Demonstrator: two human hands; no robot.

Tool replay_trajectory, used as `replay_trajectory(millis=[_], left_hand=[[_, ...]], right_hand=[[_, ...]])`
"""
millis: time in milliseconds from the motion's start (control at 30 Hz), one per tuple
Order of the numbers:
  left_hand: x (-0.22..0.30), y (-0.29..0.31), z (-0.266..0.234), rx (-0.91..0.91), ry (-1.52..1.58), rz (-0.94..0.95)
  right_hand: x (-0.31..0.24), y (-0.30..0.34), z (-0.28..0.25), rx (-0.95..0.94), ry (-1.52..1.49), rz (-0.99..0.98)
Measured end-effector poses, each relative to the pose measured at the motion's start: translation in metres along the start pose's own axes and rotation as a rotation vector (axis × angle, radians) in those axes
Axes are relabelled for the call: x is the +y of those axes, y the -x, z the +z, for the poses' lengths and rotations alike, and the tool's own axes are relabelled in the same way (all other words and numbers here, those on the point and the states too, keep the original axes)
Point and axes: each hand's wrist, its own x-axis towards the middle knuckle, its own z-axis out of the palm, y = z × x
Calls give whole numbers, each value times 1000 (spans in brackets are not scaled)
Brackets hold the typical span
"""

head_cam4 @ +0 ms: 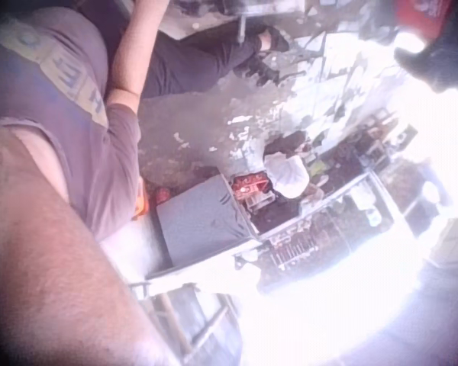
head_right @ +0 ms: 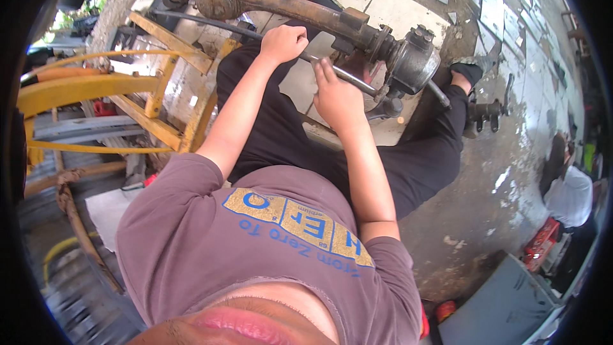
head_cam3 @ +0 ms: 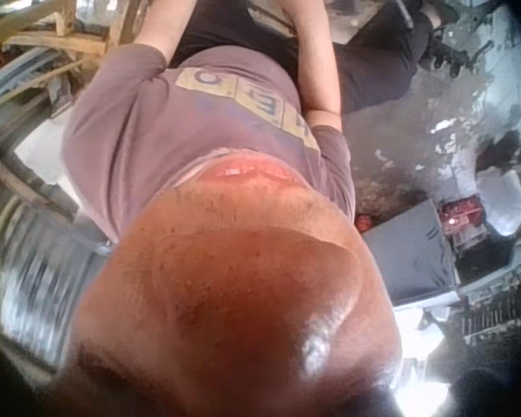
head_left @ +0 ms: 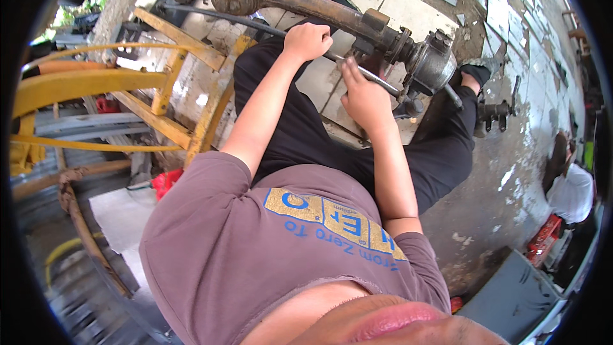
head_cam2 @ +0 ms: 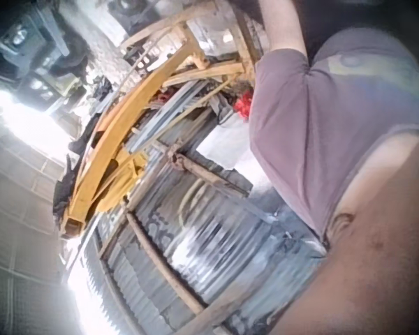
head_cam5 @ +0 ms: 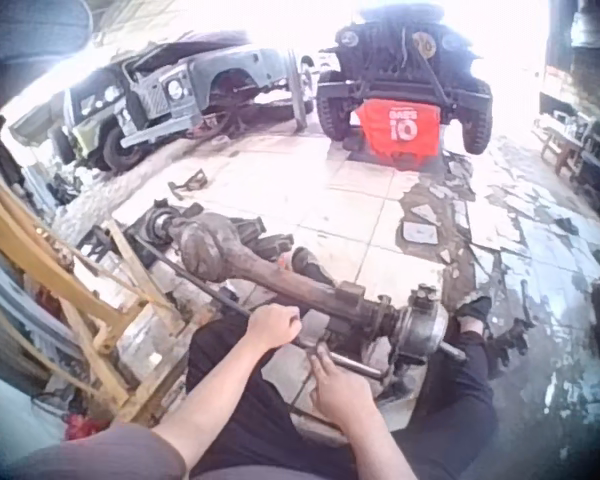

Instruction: The person sits on the floor and uses a metal rod to repeatedly tap a component on a vehicle axle assembly mounted on a yellow stand. The person adjusts hand positions and the rod angle while continuing to strike the same area.

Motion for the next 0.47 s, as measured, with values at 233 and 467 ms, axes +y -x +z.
replay_trajectory(millis=[233,467], left_hand=[[-13,4,12,104,57,82],[-13,2,5,29,53,98]], right_hand=[[-15,7,-1,30,7,-265],[-17,3,-7,-437,-58,-156]])
